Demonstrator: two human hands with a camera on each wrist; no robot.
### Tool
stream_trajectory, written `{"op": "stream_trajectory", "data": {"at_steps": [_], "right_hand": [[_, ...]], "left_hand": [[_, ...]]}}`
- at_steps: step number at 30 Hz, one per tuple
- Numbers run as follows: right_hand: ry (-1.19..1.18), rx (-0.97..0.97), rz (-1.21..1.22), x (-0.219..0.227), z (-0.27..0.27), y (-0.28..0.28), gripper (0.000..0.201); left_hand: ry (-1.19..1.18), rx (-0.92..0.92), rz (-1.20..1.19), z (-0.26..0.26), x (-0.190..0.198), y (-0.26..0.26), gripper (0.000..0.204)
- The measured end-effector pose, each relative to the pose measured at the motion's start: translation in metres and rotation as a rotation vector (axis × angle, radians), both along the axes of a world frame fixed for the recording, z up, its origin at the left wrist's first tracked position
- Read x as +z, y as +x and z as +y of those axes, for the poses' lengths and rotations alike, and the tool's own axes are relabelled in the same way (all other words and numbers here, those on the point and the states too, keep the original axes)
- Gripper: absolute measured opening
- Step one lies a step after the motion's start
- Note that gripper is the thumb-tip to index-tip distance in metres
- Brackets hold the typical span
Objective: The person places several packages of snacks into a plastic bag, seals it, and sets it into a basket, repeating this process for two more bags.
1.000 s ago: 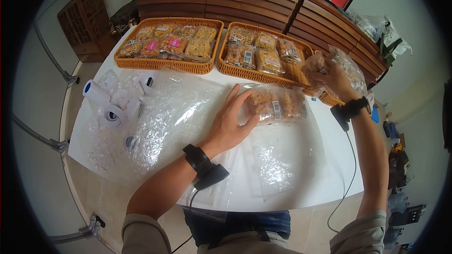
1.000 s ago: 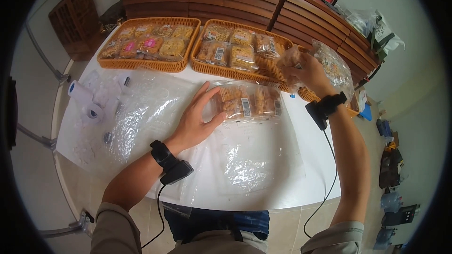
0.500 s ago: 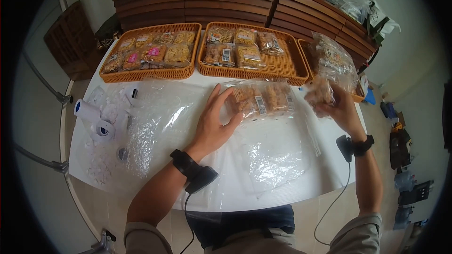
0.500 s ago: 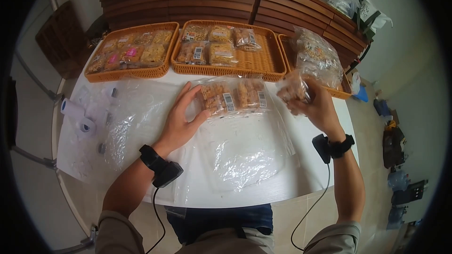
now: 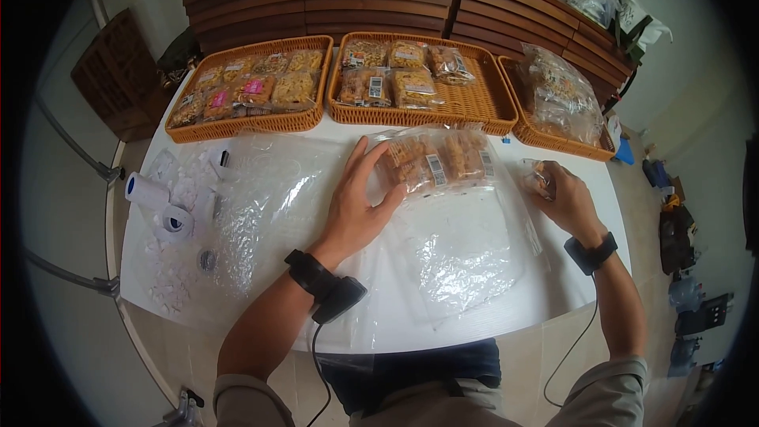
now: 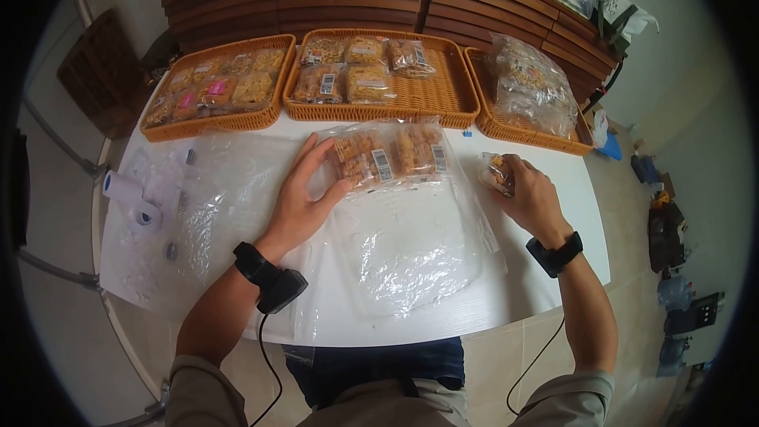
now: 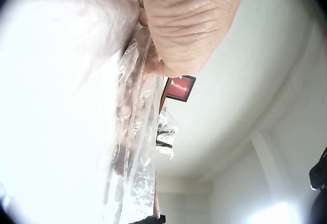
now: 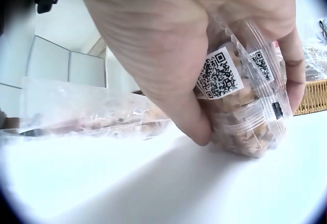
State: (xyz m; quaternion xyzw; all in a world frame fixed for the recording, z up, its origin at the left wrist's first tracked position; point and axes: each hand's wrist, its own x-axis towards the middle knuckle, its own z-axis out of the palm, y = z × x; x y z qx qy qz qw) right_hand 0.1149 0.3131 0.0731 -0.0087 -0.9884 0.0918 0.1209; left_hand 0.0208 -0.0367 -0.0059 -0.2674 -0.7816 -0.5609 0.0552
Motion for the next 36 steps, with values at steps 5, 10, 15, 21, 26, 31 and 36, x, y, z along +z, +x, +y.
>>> {"op": "stream_trajectory", "data": {"at_steps": [5,10,15,21,26,31,36], "right_hand": [[-0.337,-0.088,-0.147,0.025,0.006,-0.003,0.042],[-0.368,-0.153,-0.181,0.028,0.006,-0.004,0.047],[-0.252,-0.158,-0.215,0.021,0.011,-0.004,0.052],[-0.099,-0.122,-0.195,0.016,0.004,0.002,0.054],[-0.334,-0.136,-0.171,0.022,0.004,0.012,0.043],[-0.906,-0.185,-0.169,0.046,0.006,0.033,0.039],[-1.214,-0.192,-0.336,0.067,0.008,0.076,0.057]], "left_hand": [[-0.002,-0.006,-0.015,0.0,0.003,0.001,0.064],[0.0,-0.008,-0.013,0.0,0.001,0.001,0.064],[-0.012,-0.015,-0.011,-0.001,0.002,0.0,0.064],[0.045,-0.001,-0.048,0.001,0.002,0.001,0.063],[0.051,-0.005,-0.047,0.001,0.002,0.001,0.063],[0.053,-0.006,-0.047,0.001,0.001,0.001,0.062],[0.048,0.001,-0.039,0.001,0.001,0.001,0.063]]}}
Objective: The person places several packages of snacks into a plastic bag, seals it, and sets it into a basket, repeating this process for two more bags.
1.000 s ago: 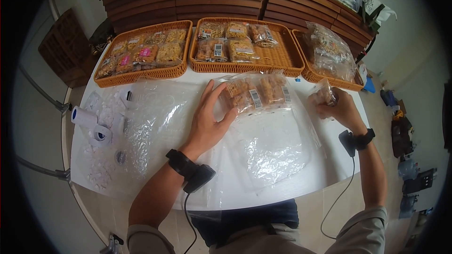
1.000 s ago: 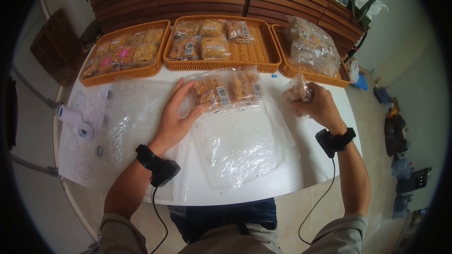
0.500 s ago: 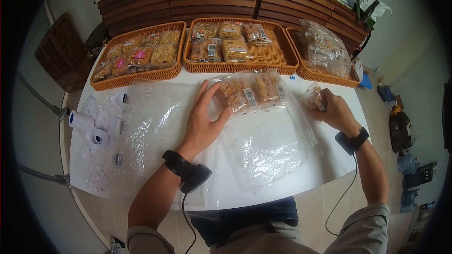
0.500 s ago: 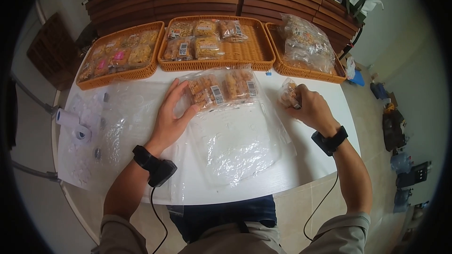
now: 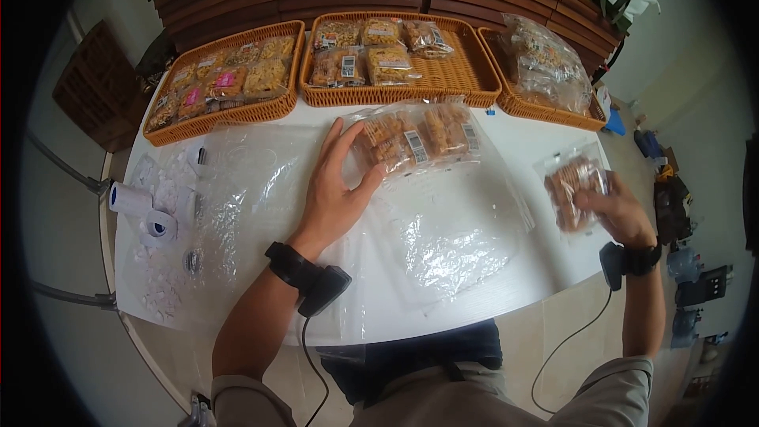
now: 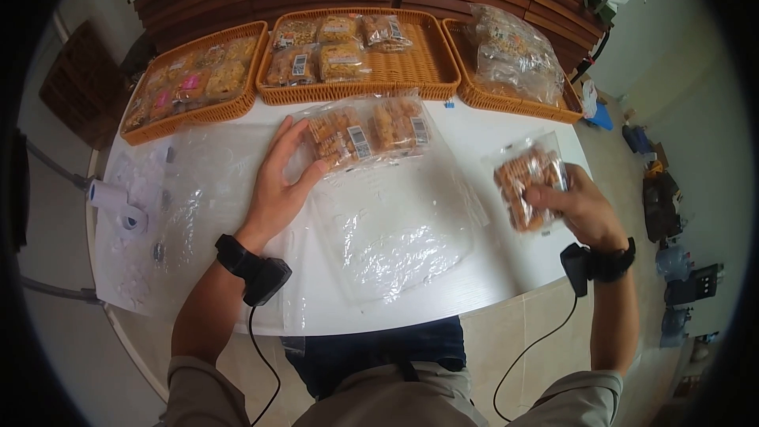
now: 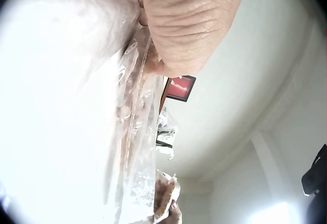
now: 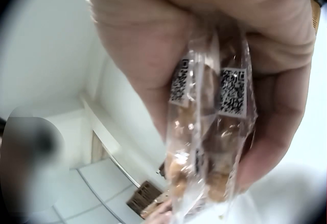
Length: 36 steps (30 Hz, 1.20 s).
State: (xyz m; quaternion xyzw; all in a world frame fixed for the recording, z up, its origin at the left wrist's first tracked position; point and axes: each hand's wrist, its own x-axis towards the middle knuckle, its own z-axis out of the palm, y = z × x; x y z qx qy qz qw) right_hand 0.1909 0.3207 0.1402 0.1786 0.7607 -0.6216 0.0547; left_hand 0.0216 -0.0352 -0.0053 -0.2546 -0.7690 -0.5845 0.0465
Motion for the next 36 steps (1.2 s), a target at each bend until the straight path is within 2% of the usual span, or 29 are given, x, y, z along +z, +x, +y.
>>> {"op": "stream_trajectory", "data": {"at_steps": [1,3,5,6,7,9,12,13,15,20,24,27,31,34,36], "right_hand": [[-0.017,-0.04,-0.021,0.003,-0.006,0.013,0.065],[0.053,0.116,-0.127,0.0,0.003,0.036,0.064],[-0.038,0.527,-0.159,0.003,-0.012,0.036,0.057],[0.014,0.735,-0.15,-0.009,-0.007,0.041,0.058],[0.012,0.834,-0.238,-0.014,-0.013,0.046,0.063],[0.014,0.847,-0.393,-0.009,-0.046,0.045,0.062],[0.031,0.746,-0.439,-0.012,-0.07,0.042,0.054],[-0.025,0.663,-0.461,-0.01,-0.075,0.038,0.057],[0.019,0.54,-0.441,-0.017,-0.077,0.033,0.061],[-0.105,0.31,-0.377,-0.03,-0.086,0.025,0.071],[-0.155,0.322,-0.361,-0.029,-0.103,0.013,0.075],[-0.18,0.299,-0.272,-0.048,-0.11,0.006,0.073],[-0.31,0.193,-0.256,-0.061,-0.119,-0.007,0.07],[-0.185,0.165,-0.221,-0.052,-0.125,-0.01,0.067],[-0.1,0.332,-0.18,-0.051,-0.115,-0.007,0.065]], "left_hand": [[0.004,0.0,0.002,0.0,0.0,0.0,0.063],[-0.001,-0.001,-0.002,0.0,-0.002,-0.001,0.063],[-0.001,-0.003,-0.002,0.0,-0.002,-0.002,0.063],[0.003,-0.006,-0.003,0.0,-0.002,-0.002,0.063],[0.008,-0.008,-0.003,0.001,-0.002,-0.002,0.063],[0.006,-0.01,0.005,0.001,-0.004,-0.003,0.063],[0.016,-0.015,-0.023,0.001,-0.002,-0.001,0.063],[0.023,-0.015,-0.039,0.001,-0.001,-0.001,0.064],[0.02,-0.017,-0.039,0.001,-0.002,-0.002,0.064],[0.032,-0.017,-0.07,0.001,0.002,0.001,0.064],[0.038,-0.019,-0.072,0.001,0.002,0.0,0.064],[0.003,0.0,-0.038,0.0,-0.001,-0.002,0.062],[0.045,0.005,-0.041,0.001,-0.002,-0.001,0.06],[0.04,0.014,-0.05,0.0,0.0,0.0,0.059],[0.037,-0.016,-0.082,-0.001,0.003,0.001,0.059]]}}
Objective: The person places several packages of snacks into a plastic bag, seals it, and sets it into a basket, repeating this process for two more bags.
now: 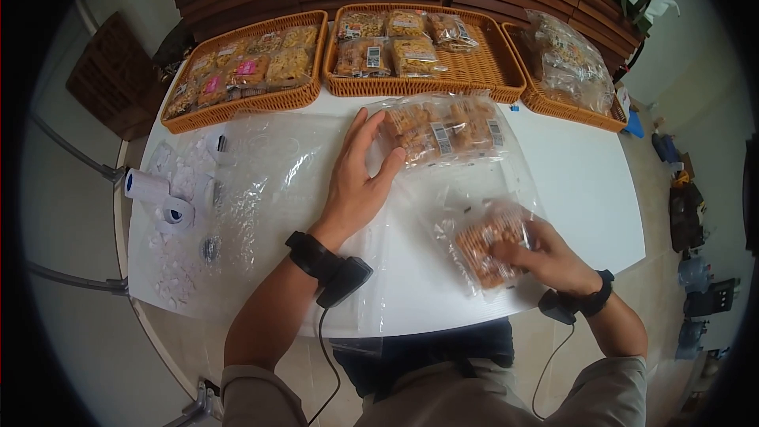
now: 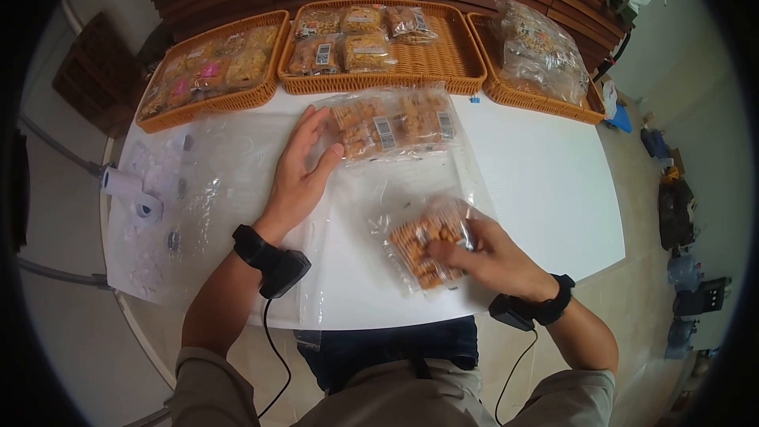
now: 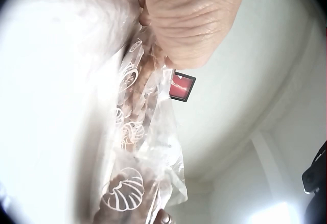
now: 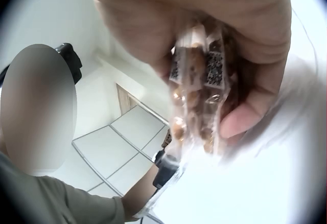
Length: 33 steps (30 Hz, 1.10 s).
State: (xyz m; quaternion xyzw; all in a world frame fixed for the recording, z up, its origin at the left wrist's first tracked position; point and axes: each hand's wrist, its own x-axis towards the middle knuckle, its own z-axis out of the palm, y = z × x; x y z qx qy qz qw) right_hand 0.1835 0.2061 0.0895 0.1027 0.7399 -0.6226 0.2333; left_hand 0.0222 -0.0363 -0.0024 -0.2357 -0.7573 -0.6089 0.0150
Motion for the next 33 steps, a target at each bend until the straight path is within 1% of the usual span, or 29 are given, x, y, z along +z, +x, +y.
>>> {"op": "stream_trajectory", "data": {"at_steps": [1,2,5,6,9,13,16,19,22,25,28,31,33], "right_hand": [[0.033,0.084,0.03,0.001,0.004,0.002,0.064],[-0.028,0.106,0.038,0.01,0.0,0.003,0.063],[-0.043,0.14,0.02,0.007,0.008,0.011,0.06],[0.044,0.123,-0.001,0.012,0.009,0.009,0.058],[0.051,-0.042,-0.106,0.011,0.013,0.009,0.055],[-0.012,-0.133,-0.118,0.012,0.007,0.009,0.059],[-0.05,-0.181,-0.082,0.009,-0.002,0.006,0.062],[-0.235,-0.225,-0.049,-0.003,-0.009,-0.002,0.062],[-0.273,-0.318,0.01,-0.015,-0.019,-0.008,0.061],[-0.238,-0.293,0.057,-0.018,-0.029,-0.017,0.061],[-0.292,-0.264,0.019,-0.019,-0.036,-0.028,0.059],[-0.274,-0.171,0.028,-0.02,-0.041,-0.038,0.058],[-0.258,-0.181,0.036,-0.02,-0.045,-0.042,0.056]], "left_hand": [[0.001,-0.016,-0.016,0.0,0.001,0.0,0.058],[0.0,-0.014,-0.01,0.0,0.002,0.0,0.058],[-0.005,-0.011,0.0,0.0,0.0,0.001,0.058],[-0.004,-0.013,0.003,0.0,0.0,0.0,0.058],[0.001,-0.017,-0.003,0.0,0.0,0.0,0.058],[-0.003,-0.013,-0.004,0.0,0.0,0.0,0.058],[0.005,-0.014,-0.007,0.0,-0.002,-0.001,0.058],[-0.009,-0.012,-0.009,0.0,-0.001,0.0,0.058],[-0.002,-0.011,-0.011,0.0,-0.002,-0.001,0.058],[-0.01,-0.004,-0.012,0.0,-0.001,0.0,0.058],[0.0,-0.008,0.024,0.0,-0.005,-0.002,0.058],[-0.016,0.013,0.032,0.001,-0.003,-0.002,0.057],[-0.024,0.013,0.017,0.0,0.0,0.0,0.057]]}}
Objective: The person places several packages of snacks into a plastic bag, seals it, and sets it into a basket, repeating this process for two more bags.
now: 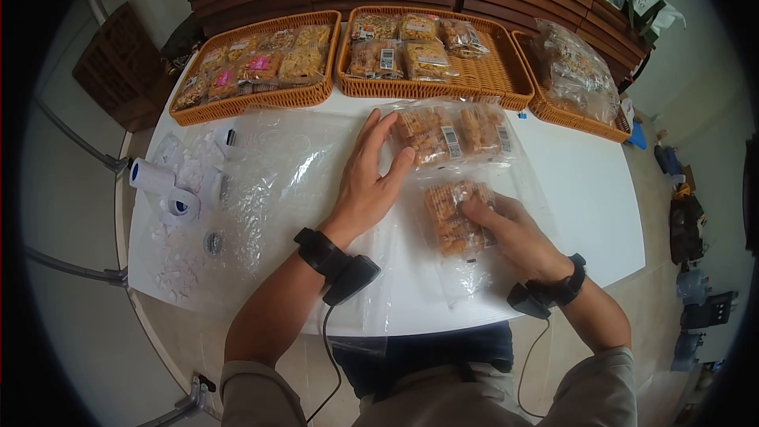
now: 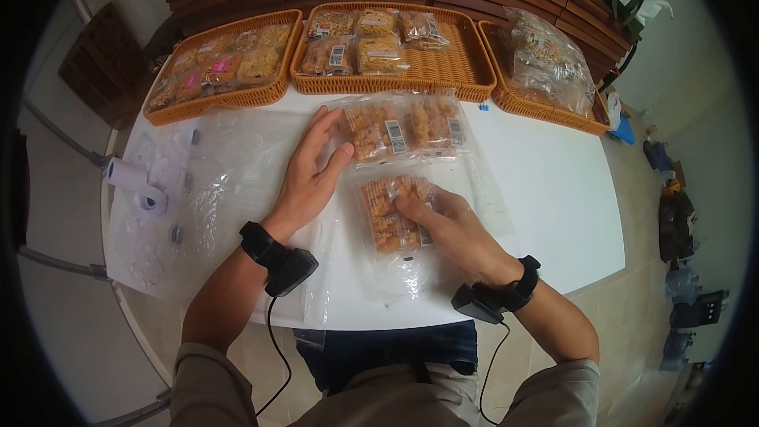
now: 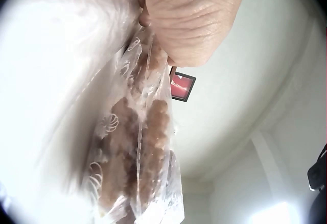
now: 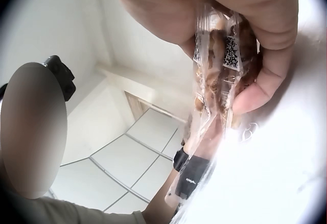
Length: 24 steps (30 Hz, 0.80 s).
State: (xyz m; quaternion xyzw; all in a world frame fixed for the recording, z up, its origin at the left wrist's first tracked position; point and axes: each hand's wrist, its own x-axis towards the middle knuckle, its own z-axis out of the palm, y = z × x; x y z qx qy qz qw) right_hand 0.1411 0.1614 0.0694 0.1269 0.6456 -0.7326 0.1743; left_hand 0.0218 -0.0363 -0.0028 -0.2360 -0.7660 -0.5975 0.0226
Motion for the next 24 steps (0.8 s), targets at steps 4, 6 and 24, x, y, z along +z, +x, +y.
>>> {"op": "stream_trajectory", "data": {"at_steps": [4,6,24], "right_hand": [[0.094,-0.011,0.032,-0.009,0.003,-0.007,0.054],[0.113,-0.01,0.045,-0.017,0.005,-0.009,0.053],[0.499,-0.039,0.293,-0.03,0.003,-0.007,0.058]], "left_hand": [[0.009,0.002,0.002,0.0,-0.001,0.0,0.057],[0.011,0.001,0.0,0.0,-0.001,0.0,0.057],[-0.005,-0.001,-0.004,0.0,0.0,0.001,0.057]]}}
